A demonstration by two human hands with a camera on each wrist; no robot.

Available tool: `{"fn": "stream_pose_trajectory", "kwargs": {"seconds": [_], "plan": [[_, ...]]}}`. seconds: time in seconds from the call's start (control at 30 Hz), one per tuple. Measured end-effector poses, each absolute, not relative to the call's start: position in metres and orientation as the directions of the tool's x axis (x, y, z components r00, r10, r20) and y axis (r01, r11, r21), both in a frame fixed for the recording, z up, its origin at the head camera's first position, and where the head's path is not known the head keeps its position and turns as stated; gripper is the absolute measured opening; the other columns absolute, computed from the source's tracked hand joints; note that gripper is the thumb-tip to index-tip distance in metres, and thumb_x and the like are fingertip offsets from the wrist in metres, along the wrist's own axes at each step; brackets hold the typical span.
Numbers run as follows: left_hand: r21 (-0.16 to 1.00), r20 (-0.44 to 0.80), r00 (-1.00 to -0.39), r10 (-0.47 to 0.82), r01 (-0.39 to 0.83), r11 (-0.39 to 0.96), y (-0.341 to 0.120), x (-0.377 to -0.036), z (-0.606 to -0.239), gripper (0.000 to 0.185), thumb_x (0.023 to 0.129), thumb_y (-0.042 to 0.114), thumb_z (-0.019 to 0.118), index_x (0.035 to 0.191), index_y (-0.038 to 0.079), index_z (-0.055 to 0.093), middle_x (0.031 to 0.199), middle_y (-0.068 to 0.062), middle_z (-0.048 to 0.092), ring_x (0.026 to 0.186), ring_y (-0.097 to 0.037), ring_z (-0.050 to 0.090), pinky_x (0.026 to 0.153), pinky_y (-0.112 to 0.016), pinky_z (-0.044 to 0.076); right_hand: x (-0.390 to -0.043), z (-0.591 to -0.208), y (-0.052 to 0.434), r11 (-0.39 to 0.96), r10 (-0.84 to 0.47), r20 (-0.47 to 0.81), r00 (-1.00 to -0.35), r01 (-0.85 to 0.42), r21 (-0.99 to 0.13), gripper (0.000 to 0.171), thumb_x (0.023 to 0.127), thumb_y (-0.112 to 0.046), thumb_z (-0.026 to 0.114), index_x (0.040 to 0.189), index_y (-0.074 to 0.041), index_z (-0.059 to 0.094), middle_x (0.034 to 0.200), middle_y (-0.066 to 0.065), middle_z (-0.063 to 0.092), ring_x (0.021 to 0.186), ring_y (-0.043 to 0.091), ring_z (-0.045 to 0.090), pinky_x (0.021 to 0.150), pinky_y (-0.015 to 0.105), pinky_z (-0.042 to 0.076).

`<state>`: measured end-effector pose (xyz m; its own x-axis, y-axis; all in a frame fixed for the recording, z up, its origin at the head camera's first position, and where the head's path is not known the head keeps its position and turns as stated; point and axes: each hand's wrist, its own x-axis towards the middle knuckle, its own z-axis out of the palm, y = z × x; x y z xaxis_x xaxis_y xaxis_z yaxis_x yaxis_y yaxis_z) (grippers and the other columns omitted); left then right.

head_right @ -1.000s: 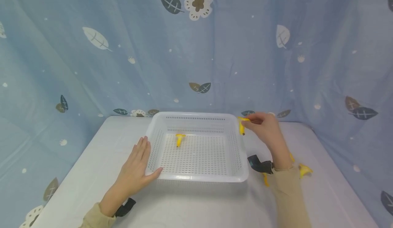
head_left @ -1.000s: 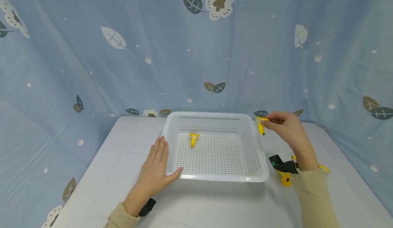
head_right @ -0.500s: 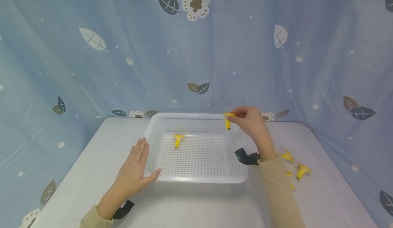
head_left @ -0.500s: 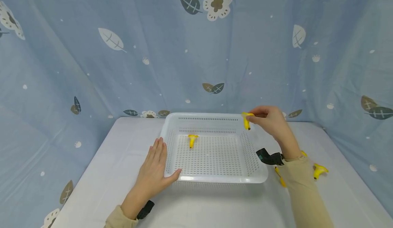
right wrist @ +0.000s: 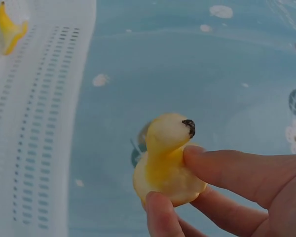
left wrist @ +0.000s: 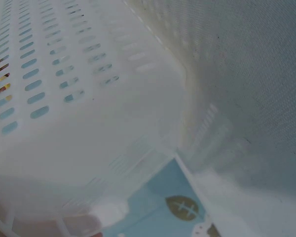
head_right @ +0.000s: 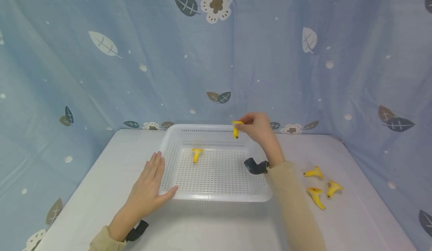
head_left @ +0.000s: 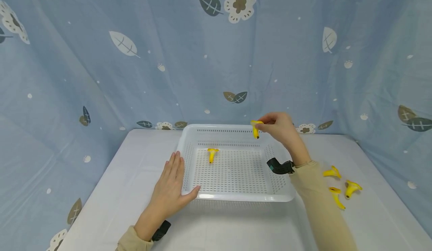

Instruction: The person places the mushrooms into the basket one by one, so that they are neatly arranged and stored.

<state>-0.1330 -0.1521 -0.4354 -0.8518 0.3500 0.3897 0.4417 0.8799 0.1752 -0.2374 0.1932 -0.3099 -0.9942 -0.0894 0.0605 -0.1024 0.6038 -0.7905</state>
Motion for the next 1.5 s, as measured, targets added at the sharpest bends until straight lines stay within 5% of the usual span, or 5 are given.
{"fn": "stream_pose_trajectory", "kwargs": {"seconds": [0.93,1.17,1.5], "plan": [[0.167,0.417,-0.838,0.353,0.452,0.876,-0.152,-0.134,-0.437,0.101,0.083,0.055,0.065,0.146,-0.017,0.03,0.159,-0.03,0.017,0.149,-0.04,0.013,0.118,-0.053,0.02,-0.274,-0.379,0.146,0.669,-0.119,-0.024,-0.993,-0.062,-0.741,0.021,0.088,-0.017,0.074,0.1,0.0,0.072,0.098,0.014,0.07,0.084,0.027,0.065,0.073,0.038,0.053],[0.171,0.416,-0.837,0.357,0.457,0.873,-0.153,-0.134,-0.437,0.101,0.084,0.054,0.065,0.146,-0.018,0.03,0.159,-0.03,0.017,0.149,-0.041,0.013,0.119,-0.052,0.019,-0.278,-0.386,0.135,0.705,-0.142,0.014,-0.99,-0.111,-0.7,0.012,0.085,-0.012,0.075,0.09,-0.001,0.074,0.086,0.01,0.069,0.073,0.023,0.058,0.064,0.032,0.049],[0.165,0.409,-0.84,0.357,0.453,0.876,-0.154,-0.134,-0.438,0.102,0.084,0.054,0.066,0.147,-0.017,0.029,0.159,-0.03,0.016,0.148,-0.043,0.016,0.119,-0.052,0.019,-0.284,-0.406,0.126,0.771,-0.196,0.012,-0.981,-0.162,-0.616,0.009,0.083,-0.01,0.075,0.086,-0.001,0.073,0.083,0.008,0.068,0.075,0.022,0.06,0.066,0.035,0.052]]}}
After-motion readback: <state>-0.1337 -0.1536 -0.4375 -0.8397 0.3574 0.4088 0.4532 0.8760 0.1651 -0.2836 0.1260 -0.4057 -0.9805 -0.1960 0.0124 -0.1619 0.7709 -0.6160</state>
